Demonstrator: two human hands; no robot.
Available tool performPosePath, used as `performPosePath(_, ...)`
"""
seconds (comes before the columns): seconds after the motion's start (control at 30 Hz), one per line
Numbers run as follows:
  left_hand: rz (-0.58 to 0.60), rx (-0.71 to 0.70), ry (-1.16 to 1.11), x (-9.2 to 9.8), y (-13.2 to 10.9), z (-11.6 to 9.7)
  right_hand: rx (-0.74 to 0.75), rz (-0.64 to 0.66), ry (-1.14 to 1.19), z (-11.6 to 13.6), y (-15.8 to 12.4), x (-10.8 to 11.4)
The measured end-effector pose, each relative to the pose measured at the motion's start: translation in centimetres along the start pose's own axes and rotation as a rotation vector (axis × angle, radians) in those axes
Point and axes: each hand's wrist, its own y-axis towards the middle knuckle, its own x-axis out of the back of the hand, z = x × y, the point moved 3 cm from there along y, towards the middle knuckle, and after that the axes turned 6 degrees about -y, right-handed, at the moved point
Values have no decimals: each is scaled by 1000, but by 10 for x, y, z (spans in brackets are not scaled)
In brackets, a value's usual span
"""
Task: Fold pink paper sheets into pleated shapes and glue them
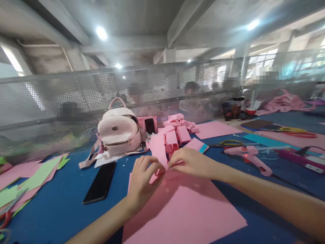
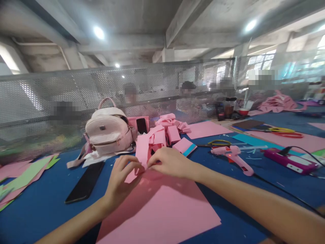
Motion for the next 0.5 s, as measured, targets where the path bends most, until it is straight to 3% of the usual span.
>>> performPosePath(0.23, -91, -117, 6, 14, -3, 0, -22, -215, 303, -7, -12, -10)
performPosePath(0.4, 13, -66, -34, 7, -8, 2, 104, -259, 367, -7, -16, -19)
performPosePath(0.5, 37, -9, -85, 4, -11, 3, 103, -296, 348, -7, -17, -21)
